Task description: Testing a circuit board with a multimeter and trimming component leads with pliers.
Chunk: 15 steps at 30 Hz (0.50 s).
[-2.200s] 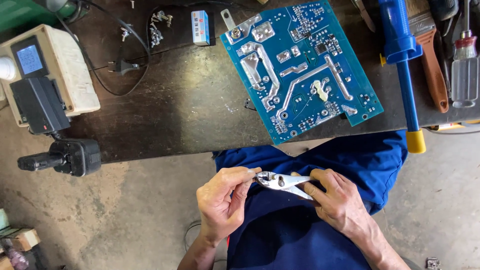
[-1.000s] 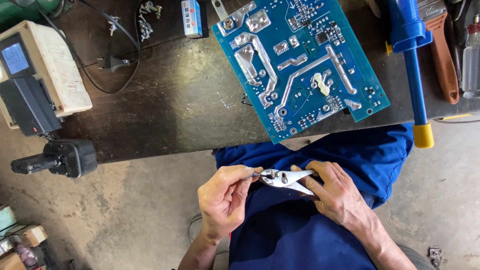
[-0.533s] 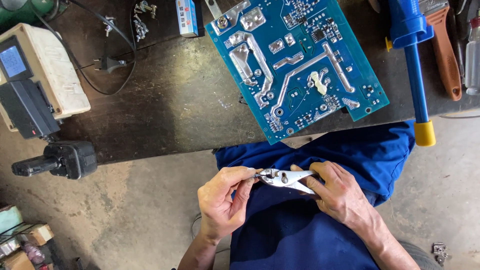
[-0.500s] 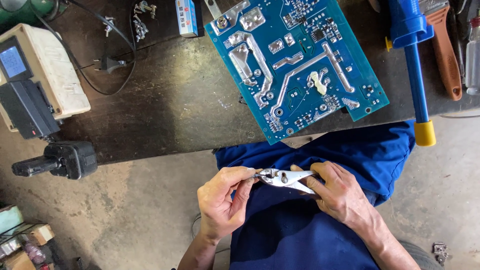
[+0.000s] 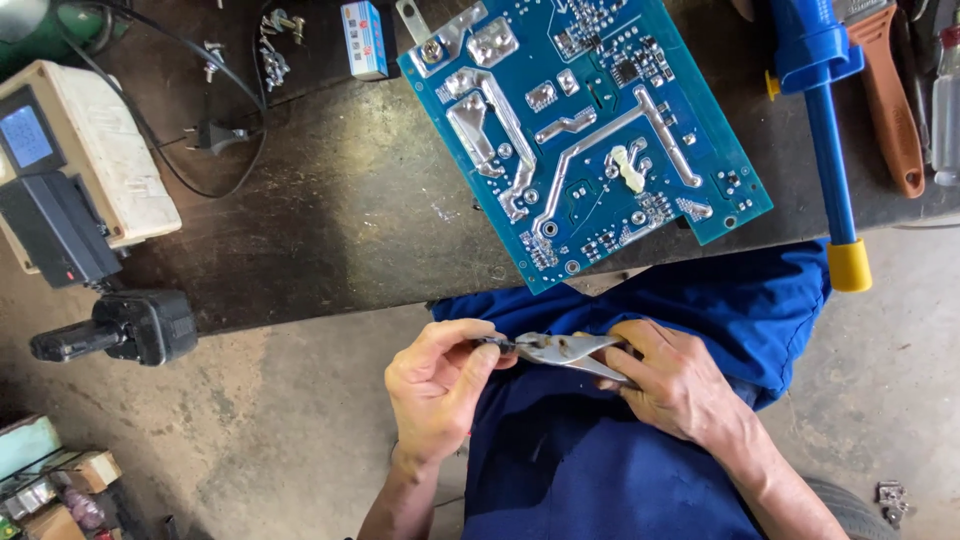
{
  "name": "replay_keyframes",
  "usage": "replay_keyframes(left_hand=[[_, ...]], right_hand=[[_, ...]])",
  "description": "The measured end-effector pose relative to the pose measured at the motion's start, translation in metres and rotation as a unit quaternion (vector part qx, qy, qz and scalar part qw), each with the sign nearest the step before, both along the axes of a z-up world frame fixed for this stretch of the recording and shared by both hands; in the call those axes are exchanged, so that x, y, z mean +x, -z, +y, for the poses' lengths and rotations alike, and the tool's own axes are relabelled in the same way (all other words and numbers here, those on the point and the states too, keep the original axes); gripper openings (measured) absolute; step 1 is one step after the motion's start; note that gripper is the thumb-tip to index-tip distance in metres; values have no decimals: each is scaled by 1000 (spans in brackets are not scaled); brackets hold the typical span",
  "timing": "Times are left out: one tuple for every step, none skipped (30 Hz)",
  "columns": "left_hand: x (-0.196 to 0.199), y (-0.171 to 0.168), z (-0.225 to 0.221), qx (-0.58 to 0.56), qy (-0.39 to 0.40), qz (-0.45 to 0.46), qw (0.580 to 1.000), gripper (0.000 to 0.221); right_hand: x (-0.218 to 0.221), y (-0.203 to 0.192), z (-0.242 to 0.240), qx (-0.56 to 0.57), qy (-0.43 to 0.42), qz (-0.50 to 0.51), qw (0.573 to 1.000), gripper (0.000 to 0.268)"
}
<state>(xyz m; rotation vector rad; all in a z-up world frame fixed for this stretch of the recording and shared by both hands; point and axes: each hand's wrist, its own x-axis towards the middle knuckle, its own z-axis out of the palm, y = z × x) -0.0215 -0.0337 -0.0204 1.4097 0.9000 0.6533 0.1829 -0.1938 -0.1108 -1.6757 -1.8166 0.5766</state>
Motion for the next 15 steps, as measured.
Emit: replay_keyframes(left_hand=[[2, -2, 1, -32, -40, 3, 999, 15], [4, -5, 1, -65, -82, 7, 994, 15], [4, -5, 2, -64, -84, 7, 994, 15], [3, -6, 3, -77, -102, 15, 992, 14], [3, -6, 3, -91, -119, 23, 988, 14], [3, -7, 3, -91, -119, 24, 988, 14], [3, -8, 3, -93, -122, 34, 988, 14], [4, -8, 3, -96, -124, 43, 987, 13], [3, -7, 2, -96, -123, 43, 987, 13], [4, -7, 1, -96, -123, 45, 987, 14], [4, -6, 0, -96, -123, 47, 987, 14], [3, -5, -1, -95, -123, 47, 987, 14], [3, -3, -3, -98, -124, 43, 987, 14], [2, -2, -4, -100, -125, 40, 986, 14], [2, -1, -5, -100, -125, 39, 986, 14]], right_hand=[[0, -2, 1, -15, -8, 34, 999, 21], [1, -4, 1, -31, -18, 68, 997, 32], [1, -5, 1, -30, -20, 68, 997, 32], [0, -5, 0, -40, -16, 66, 997, 31], [0, -5, -2, -51, -11, 64, 997, 30], [-1, -4, -3, -51, -11, 65, 997, 30], [-2, -2, -5, -55, -13, 65, 996, 32], [-3, -1, -7, -60, -14, 64, 996, 33], [-4, -2, -6, -60, -14, 64, 996, 33], [-4, -3, -5, -55, -19, 67, 996, 32], [-5, -5, -4, -50, -25, 70, 996, 32], [-6, -5, -4, -49, -24, 70, 996, 32], [-7, -5, -3, -51, -31, 75, 995, 33], [-8, -4, -3, -53, -38, 80, 995, 34], [-8, -6, -2, -52, -38, 80, 995, 34]])
